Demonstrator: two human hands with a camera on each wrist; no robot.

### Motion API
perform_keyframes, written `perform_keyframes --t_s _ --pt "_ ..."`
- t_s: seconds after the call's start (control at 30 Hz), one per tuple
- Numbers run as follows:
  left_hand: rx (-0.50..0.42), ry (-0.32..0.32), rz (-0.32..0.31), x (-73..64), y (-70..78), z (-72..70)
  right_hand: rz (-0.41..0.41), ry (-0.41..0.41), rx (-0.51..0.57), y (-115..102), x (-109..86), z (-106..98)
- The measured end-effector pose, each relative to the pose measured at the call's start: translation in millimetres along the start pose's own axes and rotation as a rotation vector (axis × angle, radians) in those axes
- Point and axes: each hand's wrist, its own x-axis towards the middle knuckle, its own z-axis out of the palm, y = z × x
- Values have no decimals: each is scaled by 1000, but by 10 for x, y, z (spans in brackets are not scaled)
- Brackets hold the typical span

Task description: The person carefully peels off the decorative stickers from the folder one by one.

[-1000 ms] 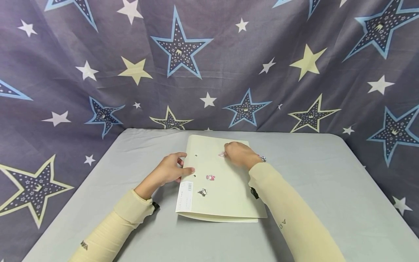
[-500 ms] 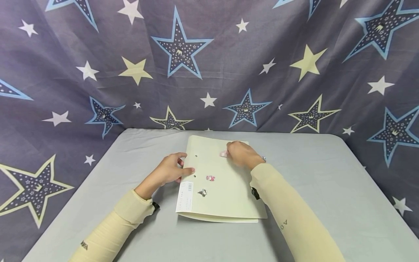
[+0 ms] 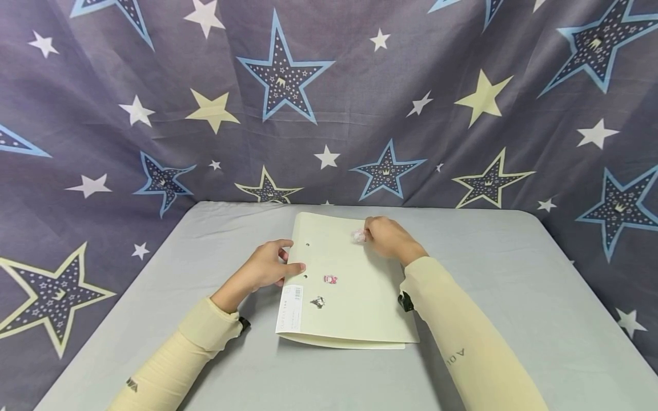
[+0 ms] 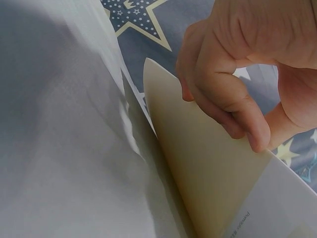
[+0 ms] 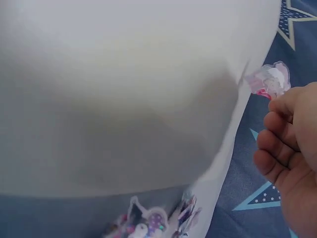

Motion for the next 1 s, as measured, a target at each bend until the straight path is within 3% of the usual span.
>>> perform_keyframes --t_s 0.47,1.0 --pt "-8 -3 -2 19 -13 0 65 104 82 112 -170 68" --pt "-6 -4 5 15 -14 7 209 232 292 203 -369 76"
